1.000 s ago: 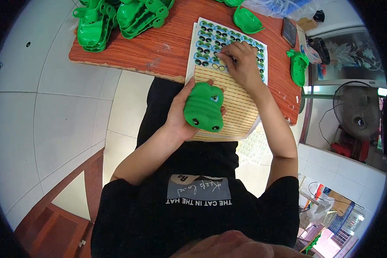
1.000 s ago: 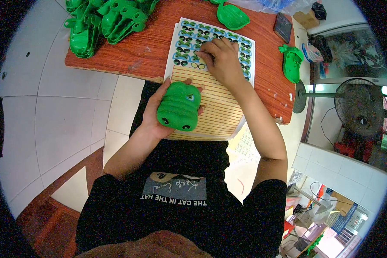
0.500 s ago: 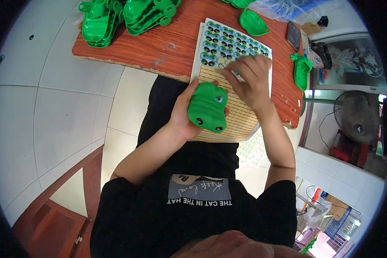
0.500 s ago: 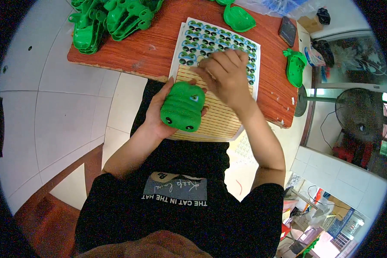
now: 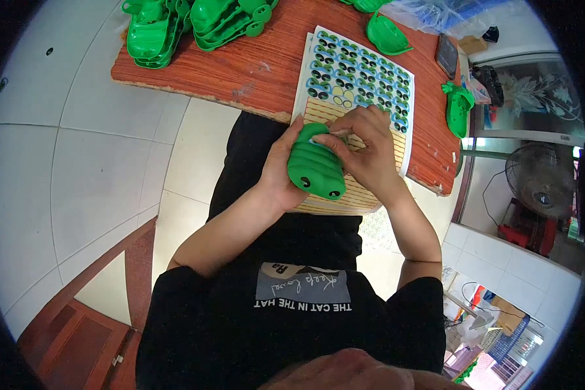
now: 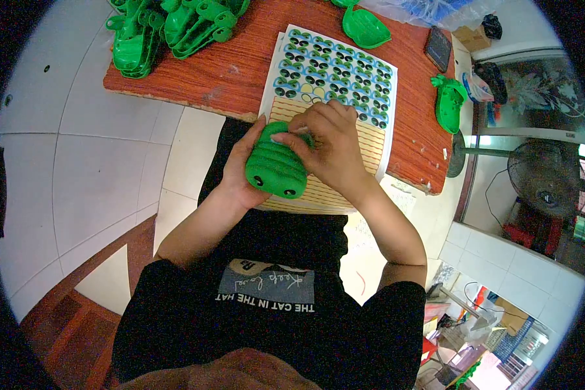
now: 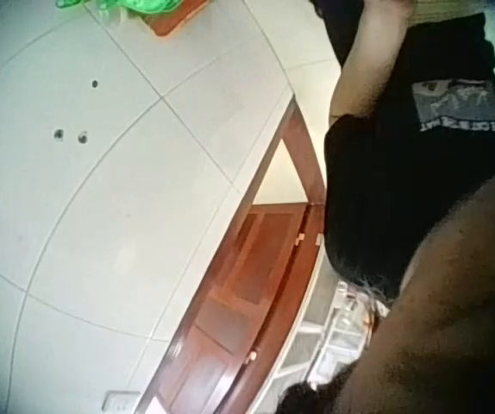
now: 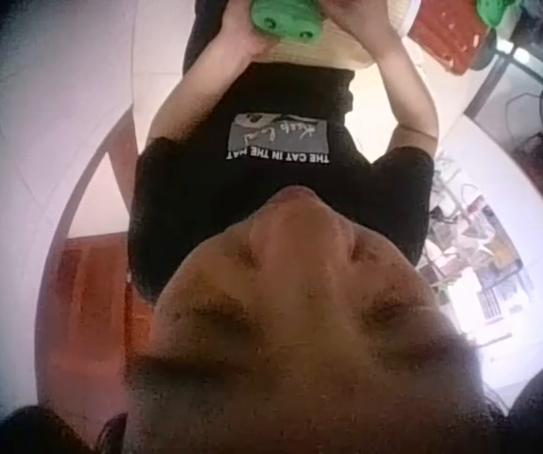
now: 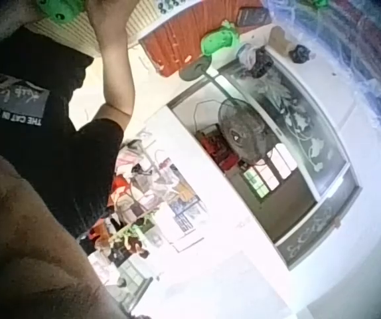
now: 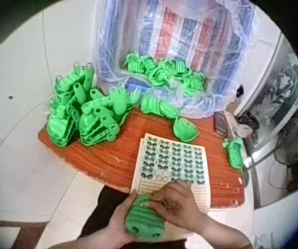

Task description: Applying eye stickers to green plastic frog toys on a factory assembly line.

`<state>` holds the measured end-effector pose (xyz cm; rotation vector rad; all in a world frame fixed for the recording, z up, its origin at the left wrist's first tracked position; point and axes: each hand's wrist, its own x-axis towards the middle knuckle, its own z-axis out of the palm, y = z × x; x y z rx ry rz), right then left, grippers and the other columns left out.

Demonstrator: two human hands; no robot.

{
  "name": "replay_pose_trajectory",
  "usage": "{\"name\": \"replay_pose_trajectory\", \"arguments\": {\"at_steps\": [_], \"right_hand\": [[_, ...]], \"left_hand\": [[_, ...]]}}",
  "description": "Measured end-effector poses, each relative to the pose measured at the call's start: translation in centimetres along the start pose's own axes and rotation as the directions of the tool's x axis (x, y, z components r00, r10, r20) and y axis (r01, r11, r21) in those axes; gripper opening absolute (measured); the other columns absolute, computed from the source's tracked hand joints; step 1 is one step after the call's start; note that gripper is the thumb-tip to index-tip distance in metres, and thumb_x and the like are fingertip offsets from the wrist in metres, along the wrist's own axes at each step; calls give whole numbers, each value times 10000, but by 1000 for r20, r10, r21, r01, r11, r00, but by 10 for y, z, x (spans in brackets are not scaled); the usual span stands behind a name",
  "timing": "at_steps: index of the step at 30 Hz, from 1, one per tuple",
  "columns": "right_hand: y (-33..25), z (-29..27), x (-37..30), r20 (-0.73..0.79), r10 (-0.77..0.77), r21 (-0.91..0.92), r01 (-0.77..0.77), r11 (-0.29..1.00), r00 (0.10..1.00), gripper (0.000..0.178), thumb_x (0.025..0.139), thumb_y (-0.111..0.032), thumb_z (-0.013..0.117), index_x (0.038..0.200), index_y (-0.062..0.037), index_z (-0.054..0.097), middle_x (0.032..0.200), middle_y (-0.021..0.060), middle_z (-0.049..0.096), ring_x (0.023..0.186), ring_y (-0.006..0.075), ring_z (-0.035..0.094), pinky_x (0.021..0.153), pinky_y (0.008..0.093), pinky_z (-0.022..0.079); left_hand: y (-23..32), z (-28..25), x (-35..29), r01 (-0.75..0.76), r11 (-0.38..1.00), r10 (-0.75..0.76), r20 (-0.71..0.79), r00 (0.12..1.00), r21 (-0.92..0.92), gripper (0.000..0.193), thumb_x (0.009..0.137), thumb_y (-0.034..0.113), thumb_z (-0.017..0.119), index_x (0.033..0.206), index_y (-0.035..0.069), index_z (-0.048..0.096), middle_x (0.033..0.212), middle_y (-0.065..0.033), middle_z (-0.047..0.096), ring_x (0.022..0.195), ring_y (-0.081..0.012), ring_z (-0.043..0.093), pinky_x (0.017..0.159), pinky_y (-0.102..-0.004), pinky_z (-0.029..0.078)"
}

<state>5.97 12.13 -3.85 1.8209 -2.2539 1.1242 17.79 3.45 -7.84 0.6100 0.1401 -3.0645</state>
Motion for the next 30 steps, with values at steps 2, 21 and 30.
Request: {"name": "replay_pose_trajectory", "arguments": {"at_steps": [2, 21, 30], "right_hand": [[0, 0, 0, 0, -9, -21, 9, 1000, 1000, 209, 626, -198, 750, 692, -122, 566, 671, -6, 525, 674, 190, 460, 644, 321, 291], [39, -45, -30, -207, 163, -126, -192, 973, 965, 420, 749, -175, 647, 1100, -4, 493, 928, 50, 471, 755, 134, 424, 714, 257, 368], [67, -39, -12, -307, 115, -286, -206, 936, 945, 391, 687, -126, 723, 1012, -26, 530, 680, 53, 488, 634, 168, 480, 573, 275, 388]], "left_hand": [[1, -3, 1, 11, 1000, -11, 28, 1000, -4, 368, 907, 428, 365, 1041, 112, 498, 966, -55, 564, 888, -195, 574, 777, -407, 479], [52, 26, -65, -677, -355, 512, 740, 436, 645, 587, 613, 207, 773, 1114, 47, 512, 1160, -119, 481, 1117, -268, 430, 897, -404, 383], [124, 35, -42, -41, -981, 145, 858, 493, 190, 567, 566, 225, 733, 1090, 112, 546, 1240, -30, 440, 1285, -298, 243, 989, -472, 308]]}}
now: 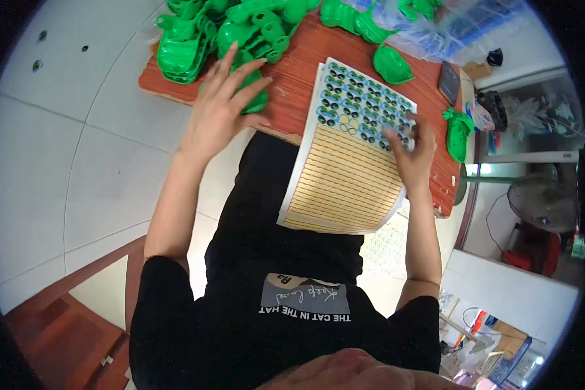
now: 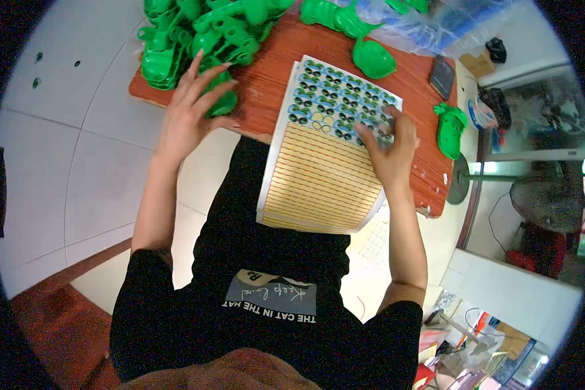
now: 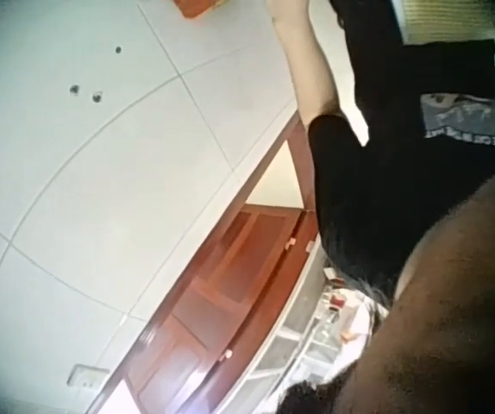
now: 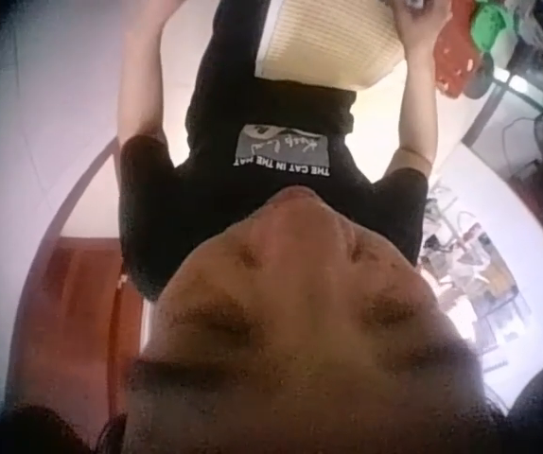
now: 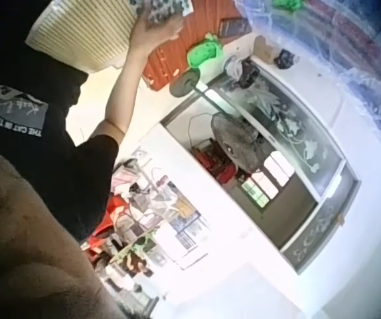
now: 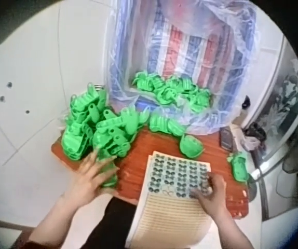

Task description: Applying eye stickers to green plastic frog toys on a factory assembly line.

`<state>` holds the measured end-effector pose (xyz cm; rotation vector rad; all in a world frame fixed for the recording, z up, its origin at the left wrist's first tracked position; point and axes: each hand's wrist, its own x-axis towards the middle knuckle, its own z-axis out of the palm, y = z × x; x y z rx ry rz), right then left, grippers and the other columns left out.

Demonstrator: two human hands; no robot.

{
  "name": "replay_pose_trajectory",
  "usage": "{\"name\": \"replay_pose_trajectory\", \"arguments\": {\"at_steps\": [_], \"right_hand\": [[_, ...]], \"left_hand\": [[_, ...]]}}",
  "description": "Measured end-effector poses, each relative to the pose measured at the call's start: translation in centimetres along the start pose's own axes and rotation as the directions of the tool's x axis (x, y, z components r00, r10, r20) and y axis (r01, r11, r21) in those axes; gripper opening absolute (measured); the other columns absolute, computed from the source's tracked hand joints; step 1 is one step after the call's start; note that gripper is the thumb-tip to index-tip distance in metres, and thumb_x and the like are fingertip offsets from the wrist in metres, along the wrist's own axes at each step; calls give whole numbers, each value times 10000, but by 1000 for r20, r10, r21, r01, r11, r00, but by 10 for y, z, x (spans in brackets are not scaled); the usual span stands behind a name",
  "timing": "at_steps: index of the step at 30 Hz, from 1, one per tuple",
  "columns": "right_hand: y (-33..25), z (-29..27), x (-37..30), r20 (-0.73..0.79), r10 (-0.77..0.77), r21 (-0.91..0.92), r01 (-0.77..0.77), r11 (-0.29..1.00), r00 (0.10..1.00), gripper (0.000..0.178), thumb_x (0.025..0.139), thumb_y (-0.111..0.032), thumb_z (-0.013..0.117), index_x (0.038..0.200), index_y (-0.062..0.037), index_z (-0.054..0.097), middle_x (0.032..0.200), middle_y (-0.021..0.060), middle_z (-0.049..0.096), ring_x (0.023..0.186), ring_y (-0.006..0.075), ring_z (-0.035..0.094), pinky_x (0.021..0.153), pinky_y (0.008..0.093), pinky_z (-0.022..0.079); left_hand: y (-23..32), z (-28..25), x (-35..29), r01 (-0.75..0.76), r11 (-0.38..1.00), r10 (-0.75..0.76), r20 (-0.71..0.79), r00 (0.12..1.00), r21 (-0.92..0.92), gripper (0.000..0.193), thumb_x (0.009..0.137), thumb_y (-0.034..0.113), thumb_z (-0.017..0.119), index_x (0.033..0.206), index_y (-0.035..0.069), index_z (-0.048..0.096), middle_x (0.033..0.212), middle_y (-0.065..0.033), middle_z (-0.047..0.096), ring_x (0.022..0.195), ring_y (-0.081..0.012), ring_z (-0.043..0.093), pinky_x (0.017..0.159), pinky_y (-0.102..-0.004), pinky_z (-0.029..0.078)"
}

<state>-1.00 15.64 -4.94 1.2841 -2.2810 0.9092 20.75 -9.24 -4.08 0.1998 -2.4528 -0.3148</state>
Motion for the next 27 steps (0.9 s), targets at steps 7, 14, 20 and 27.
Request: {"name": "replay_pose_trajectory", "arguments": {"at_steps": [7, 14, 20, 27], "right_hand": [[51, 21, 52, 37, -189, -373, 189, 908, 981, 357, 696, -56, 627, 1044, -85, 550, 782, 82, 535, 742, 259, 521, 701, 383, 371], [65, 10, 81, 226, -305, -344, 369, 863, 925, 299, 680, -30, 572, 958, -123, 632, 729, 73, 550, 750, 243, 535, 740, 361, 365], [-23, -37, 20, 476, 332, 698, -579, 421, 815, 139, 763, -137, 647, 784, -2, 618, 756, 56, 607, 695, 163, 555, 604, 302, 424], [-60, -42, -37, 807, -46, 591, -804, 64, 589, 296, 709, -236, 726, 792, 17, 597, 784, 62, 580, 707, 120, 506, 652, 243, 384]], "left_hand": [[7, 1, -2, -18, 1000, 18, 26, 999, 21, 757, 518, 303, 705, 1221, 138, 477, 1237, -34, 461, 1249, -285, 314, 1006, -477, 271], [39, 7, -33, 8, 938, -66, -158, 985, -346, 617, 640, 153, 725, 1194, 36, 480, 1188, -93, 510, 1195, -269, 402, 988, -439, 278], [88, 24, -33, 403, -296, -350, 491, 798, -866, 534, 848, 307, 525, 1270, 24, 360, 1304, -114, 399, 1222, -225, 361, 1005, -395, 266], [127, 34, -33, 390, -779, 91, 527, 845, -491, 639, 847, 509, 370, 1381, 208, 191, 1436, -97, 112, 1258, -304, 286, 920, -607, 317]]}}
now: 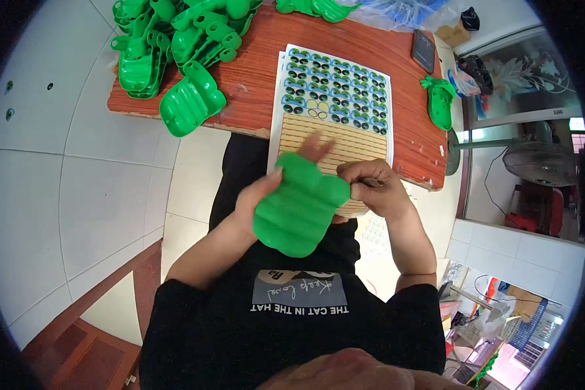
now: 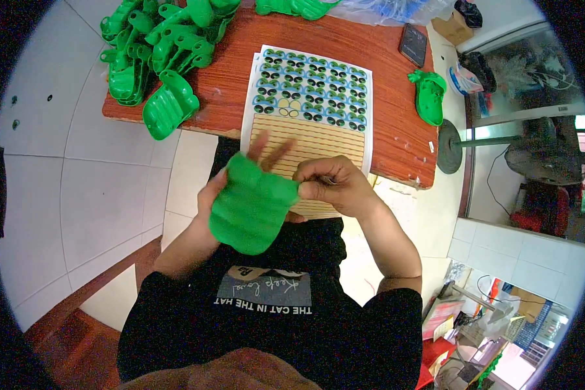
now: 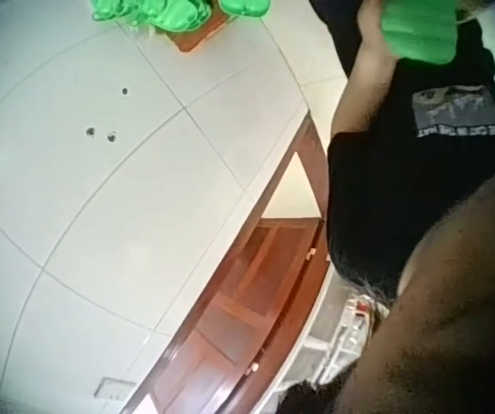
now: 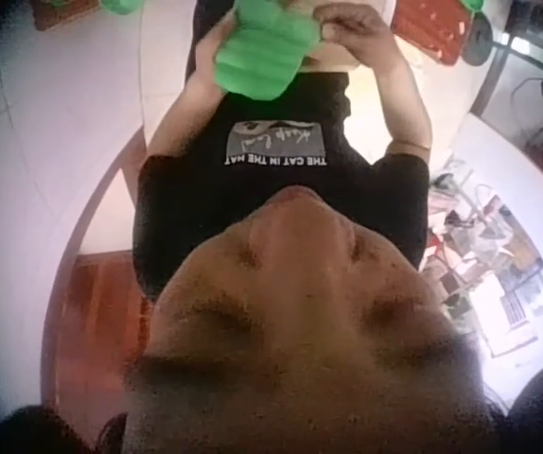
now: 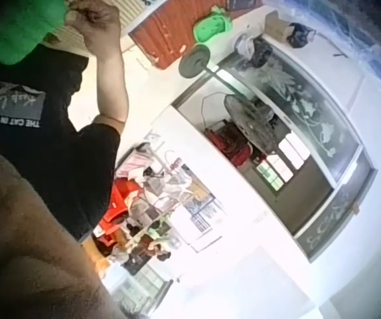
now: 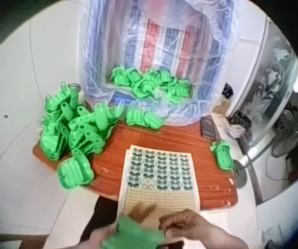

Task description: Applying eye stickers to green plastic frog toys on a factory assembly line.

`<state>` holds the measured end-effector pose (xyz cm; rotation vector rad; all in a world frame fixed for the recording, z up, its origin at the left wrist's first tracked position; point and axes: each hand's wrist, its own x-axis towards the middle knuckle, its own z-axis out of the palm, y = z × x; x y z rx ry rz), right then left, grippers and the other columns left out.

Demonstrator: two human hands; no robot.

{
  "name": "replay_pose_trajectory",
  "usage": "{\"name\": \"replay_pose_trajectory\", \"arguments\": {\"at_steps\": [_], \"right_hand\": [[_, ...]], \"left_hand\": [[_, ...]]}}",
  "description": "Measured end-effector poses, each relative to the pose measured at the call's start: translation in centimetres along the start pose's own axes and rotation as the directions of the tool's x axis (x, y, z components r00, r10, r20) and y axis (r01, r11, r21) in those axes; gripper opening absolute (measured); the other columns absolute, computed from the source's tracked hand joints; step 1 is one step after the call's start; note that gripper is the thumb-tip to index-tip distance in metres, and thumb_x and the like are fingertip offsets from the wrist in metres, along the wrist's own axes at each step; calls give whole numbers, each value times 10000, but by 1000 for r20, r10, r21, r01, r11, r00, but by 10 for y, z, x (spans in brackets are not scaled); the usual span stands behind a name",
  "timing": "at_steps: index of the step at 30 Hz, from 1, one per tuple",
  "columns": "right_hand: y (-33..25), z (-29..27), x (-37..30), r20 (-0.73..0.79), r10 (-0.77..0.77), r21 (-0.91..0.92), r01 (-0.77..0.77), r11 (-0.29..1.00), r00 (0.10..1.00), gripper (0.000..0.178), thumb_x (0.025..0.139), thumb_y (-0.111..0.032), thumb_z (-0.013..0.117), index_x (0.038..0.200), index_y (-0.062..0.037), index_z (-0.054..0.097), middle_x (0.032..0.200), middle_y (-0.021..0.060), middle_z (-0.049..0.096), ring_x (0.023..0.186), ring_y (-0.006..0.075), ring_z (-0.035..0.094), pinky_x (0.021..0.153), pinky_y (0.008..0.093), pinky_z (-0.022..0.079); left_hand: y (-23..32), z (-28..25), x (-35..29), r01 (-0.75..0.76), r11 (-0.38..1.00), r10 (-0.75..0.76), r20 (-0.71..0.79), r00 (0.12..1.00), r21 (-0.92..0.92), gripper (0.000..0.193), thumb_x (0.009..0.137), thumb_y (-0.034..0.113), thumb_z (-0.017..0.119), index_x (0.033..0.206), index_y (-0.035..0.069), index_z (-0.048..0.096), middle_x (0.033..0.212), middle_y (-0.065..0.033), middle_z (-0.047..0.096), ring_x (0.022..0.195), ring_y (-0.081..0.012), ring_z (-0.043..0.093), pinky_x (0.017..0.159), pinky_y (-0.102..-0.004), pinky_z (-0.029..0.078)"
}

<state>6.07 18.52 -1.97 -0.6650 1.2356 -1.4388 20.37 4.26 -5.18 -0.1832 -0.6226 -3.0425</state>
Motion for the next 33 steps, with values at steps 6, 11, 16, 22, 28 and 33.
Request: {"name": "replay_pose_trajectory", "arguments": {"at_steps": [6, 11, 16, 22, 28, 33], "right_hand": [[7, -22, 30, -261, -598, -841, 126, 526, 758, 339, 678, -148, 723, 960, -58, 559, 778, -4, 490, 671, 107, 421, 655, 248, 308], [6, -32, 68, -11, -731, -996, 58, 69, 683, 121, 729, -123, 667, 807, -92, 580, 752, 9, 561, 693, 163, 499, 664, 301, 315], [10, -24, 95, 152, -720, -986, 151, -66, 678, 85, 729, -144, 660, 775, -110, 598, 737, -1, 568, 734, 185, 501, 671, 335, 298], [15, -24, 105, 146, -660, -989, 99, -109, 737, 99, 743, -201, 648, 772, -115, 608, 752, 8, 568, 763, 196, 498, 679, 339, 300], [15, -20, 104, 103, -627, -995, 80, -65, 772, 100, 740, -199, 651, 753, -106, 616, 747, 16, 571, 761, 196, 507, 700, 342, 307], [15, -23, 105, 114, -635, -993, 92, -68, 764, 98, 735, -192, 657, 747, -104, 615, 733, 14, 572, 742, 197, 510, 698, 346, 307]], "left_hand": [[2, -9, 0, 112, 929, -109, 28, 994, -353, 541, 867, 318, 450, 1338, 135, 256, 1384, -58, 249, 1220, -221, 352, 924, -570, 337], [-9, -5, 11, -93, 990, 55, -316, 947, -104, 473, 896, 323, 412, 1311, 122, 308, 1301, -63, 369, 1187, -211, 378, 941, -503, 353], [-12, -8, 4, -129, 980, 70, -343, 937, -150, 446, 908, 334, 347, 1280, 87, 341, 1302, -89, 375, 1186, -244, 390, 936, -520, 349], [-12, -7, 1, -151, 956, 20, -457, 889, -253, 402, 905, 352, 359, 1205, 91, 421, 1208, -98, 467, 1090, -253, 478, 917, -512, 377], [-13, -17, 7, -132, 915, -75, -483, 872, -381, 340, 898, 343, 399, 1144, 116, 463, 1145, -101, 501, 1044, -254, 500, 897, -514, 400], [-13, -16, 13, -163, 896, -66, -486, 872, -414, 318, 895, 333, 417, 1121, 117, 478, 1106, -98, 517, 1027, -259, 509, 901, -514, 398]]}}
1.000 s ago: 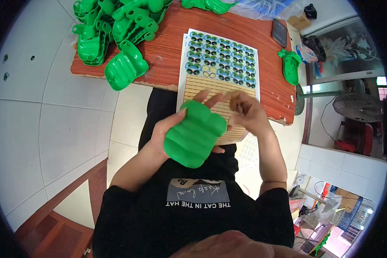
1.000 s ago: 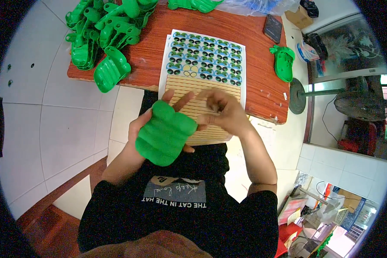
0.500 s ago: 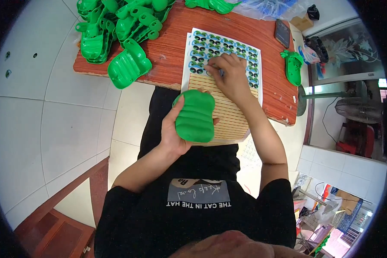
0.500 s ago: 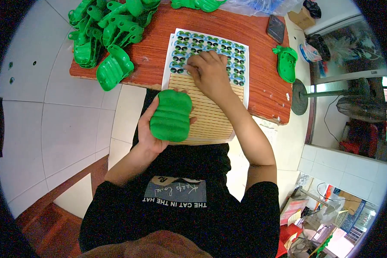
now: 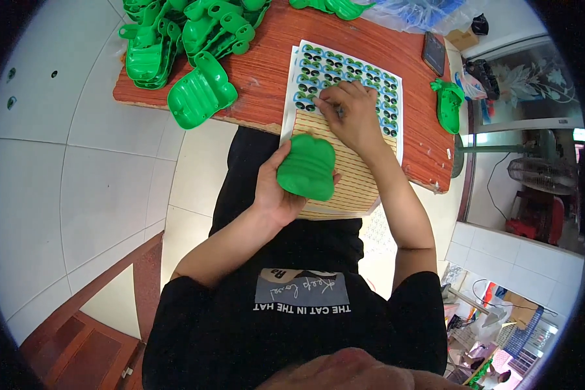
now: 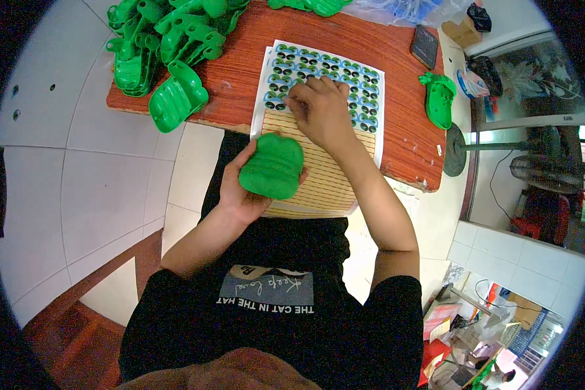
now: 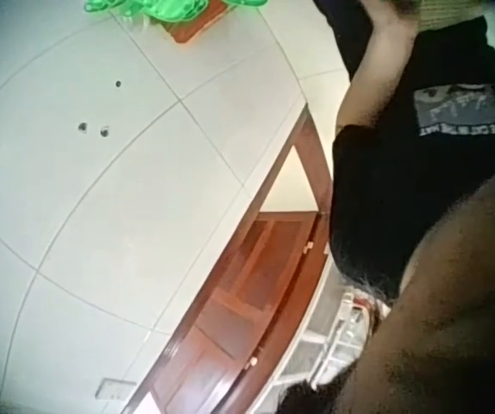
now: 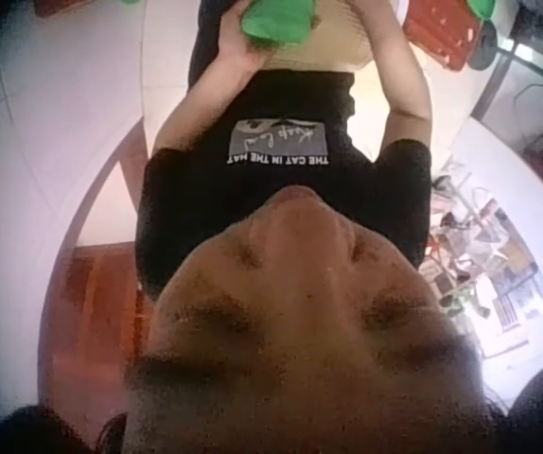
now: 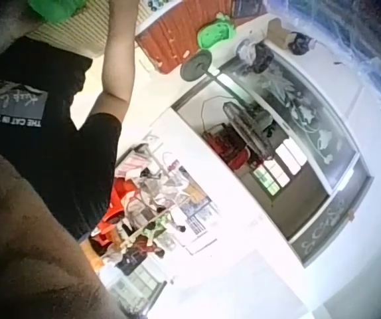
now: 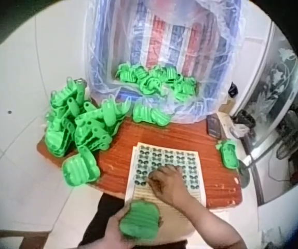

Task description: Applying eye stickers to green plastic frog toys on a factory assembly line.

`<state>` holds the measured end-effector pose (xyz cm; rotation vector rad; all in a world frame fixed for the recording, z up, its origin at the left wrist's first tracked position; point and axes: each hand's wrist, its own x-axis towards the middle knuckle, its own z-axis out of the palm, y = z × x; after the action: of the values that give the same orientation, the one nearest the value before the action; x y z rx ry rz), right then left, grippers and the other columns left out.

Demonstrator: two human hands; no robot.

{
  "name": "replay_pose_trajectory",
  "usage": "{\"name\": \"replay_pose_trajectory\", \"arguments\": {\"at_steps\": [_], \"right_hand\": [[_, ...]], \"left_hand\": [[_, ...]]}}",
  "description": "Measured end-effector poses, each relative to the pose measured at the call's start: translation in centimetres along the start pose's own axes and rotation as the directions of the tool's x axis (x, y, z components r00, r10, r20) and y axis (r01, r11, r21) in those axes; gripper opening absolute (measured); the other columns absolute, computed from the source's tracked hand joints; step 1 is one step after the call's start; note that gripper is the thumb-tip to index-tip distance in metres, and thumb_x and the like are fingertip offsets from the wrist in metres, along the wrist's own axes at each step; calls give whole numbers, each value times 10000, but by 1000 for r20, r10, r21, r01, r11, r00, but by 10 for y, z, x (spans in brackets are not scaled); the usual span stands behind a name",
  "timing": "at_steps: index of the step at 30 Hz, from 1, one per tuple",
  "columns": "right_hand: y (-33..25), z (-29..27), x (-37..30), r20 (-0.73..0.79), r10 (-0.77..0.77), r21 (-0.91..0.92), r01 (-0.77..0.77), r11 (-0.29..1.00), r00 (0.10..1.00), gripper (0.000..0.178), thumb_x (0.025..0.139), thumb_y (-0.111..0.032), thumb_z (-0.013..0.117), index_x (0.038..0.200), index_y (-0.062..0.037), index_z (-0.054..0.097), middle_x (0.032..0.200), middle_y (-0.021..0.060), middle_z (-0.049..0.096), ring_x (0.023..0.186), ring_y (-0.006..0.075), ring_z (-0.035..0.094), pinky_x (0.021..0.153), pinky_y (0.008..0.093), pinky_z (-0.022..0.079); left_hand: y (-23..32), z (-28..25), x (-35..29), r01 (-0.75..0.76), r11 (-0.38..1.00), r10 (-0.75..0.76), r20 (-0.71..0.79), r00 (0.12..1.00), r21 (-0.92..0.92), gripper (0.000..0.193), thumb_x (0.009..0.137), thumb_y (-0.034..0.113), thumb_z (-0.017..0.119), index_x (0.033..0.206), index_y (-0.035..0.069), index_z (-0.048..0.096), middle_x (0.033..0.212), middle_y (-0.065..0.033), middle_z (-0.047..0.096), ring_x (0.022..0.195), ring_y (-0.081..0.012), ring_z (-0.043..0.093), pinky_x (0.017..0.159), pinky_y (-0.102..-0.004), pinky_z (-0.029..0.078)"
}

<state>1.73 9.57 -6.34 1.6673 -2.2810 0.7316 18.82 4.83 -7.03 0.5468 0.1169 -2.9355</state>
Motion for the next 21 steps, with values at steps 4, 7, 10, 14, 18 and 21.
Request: {"name": "replay_pose_trajectory", "arguments": {"at_steps": [4, 7, 10, 14, 18, 21], "right_hand": [[-1, -1, -1, 59, 38, 63, -42, 997, 998, 114, 721, -198, 674, 734, -104, 611, 718, 3, 572, 725, 196, 511, 694, 356, 306], [0, 0, -1, 55, 87, 96, -92, 991, 995, 153, 685, -215, 709, 723, -105, 609, 707, -3, 572, 713, 185, 513, 681, 356, 306], [0, 4, 0, -58, 125, 118, -117, 986, 990, 177, 637, -192, 746, 710, -110, 606, 684, -9, 560, 695, 178, 511, 661, 333, 310], [-37, -28, -8, -348, -160, -19, 164, 986, 924, 223, 583, -73, 771, 658, -99, 563, 672, 8, 532, 659, 174, 482, 636, 289, 333], [-65, -60, -53, -157, 148, 359, -83, 929, 976, 234, 605, -33, 756, 681, -70, 537, 706, 30, 523, 662, 159, 476, 644, 275, 348], [-75, -63, -82, -28, 318, 554, -250, 794, 948, 227, 636, 1, 727, 725, -44, 523, 735, 44, 512, 695, 154, 474, 660, 258, 355]], "left_hand": [[0, 0, -1, 2, 1000, -2, -33, 999, 21, 308, 893, 329, 428, 1110, 117, 481, 1093, -101, 521, 1021, -256, 512, 904, -517, 396], [0, -1, 0, -1, 1000, 1, -19, 1000, 24, 306, 893, 329, 429, 1107, 118, 483, 1092, -101, 521, 1020, -255, 513, 902, -519, 398], [-3, -1, 1, -11, 1000, 12, -18, 1000, 28, 309, 893, 332, 426, 1109, 118, 483, 1094, -101, 521, 1021, -254, 512, 898, -516, 402], [-1, 0, -2, -8, 998, 10, -38, 999, 54, 325, 892, 345, 417, 1117, 119, 480, 1091, -97, 525, 1020, -247, 513, 896, -506, 407], [0, 2, -1, -45, 998, 48, -55, 997, 53, 332, 888, 351, 416, 1117, 118, 478, 1081, -89, 531, 1009, -241, 520, 877, -491, 419], [-1, -3, 1, -61, 989, 66, -33, 997, 134, 331, 887, 347, 415, 1116, 116, 478, 1069, -80, 539, 988, -234, 531, 850, -465, 437]]}}
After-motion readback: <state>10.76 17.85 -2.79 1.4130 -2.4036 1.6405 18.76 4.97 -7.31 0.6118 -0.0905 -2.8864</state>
